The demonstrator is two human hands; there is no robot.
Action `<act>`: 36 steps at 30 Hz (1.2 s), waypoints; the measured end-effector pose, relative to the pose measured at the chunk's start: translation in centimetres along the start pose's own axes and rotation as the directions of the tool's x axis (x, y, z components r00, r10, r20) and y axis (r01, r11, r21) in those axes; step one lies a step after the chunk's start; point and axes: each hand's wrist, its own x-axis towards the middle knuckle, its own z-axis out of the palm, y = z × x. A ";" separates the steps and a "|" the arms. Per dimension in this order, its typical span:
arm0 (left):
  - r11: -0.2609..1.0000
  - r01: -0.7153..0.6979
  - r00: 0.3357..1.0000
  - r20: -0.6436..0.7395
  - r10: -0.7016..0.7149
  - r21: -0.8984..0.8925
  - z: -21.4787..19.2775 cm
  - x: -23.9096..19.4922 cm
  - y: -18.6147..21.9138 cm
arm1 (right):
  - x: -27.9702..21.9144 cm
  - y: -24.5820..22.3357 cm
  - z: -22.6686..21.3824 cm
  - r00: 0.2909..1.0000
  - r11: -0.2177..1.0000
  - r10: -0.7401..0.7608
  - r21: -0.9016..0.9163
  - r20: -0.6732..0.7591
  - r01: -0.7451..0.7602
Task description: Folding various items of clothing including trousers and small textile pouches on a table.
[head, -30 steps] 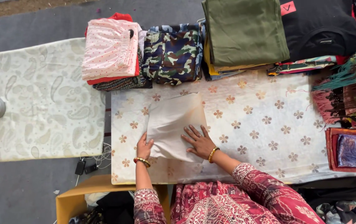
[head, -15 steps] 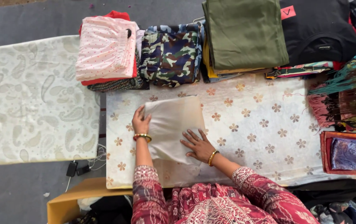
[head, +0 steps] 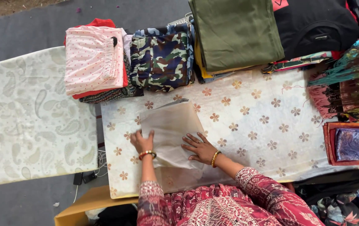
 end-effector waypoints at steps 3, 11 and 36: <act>0.994 -0.051 0.998 -0.022 0.053 0.100 -0.6 -2.6 -1.0 | -0.4 0.8 0.2 1.000 0.997 0.009 0.076 -0.022 -0.007; 0.840 0.436 0.820 0.527 -0.223 -0.324 -1.7 -1.1 -1.6 | -4.4 2.8 -1.9 0.949 0.952 0.209 0.270 -0.235 -0.142; 0.705 -0.684 0.616 0.668 0.418 0.189 -0.7 -22.6 14.9 | -16.5 12.7 -0.4 0.318 0.492 0.859 0.820 -0.402 -0.293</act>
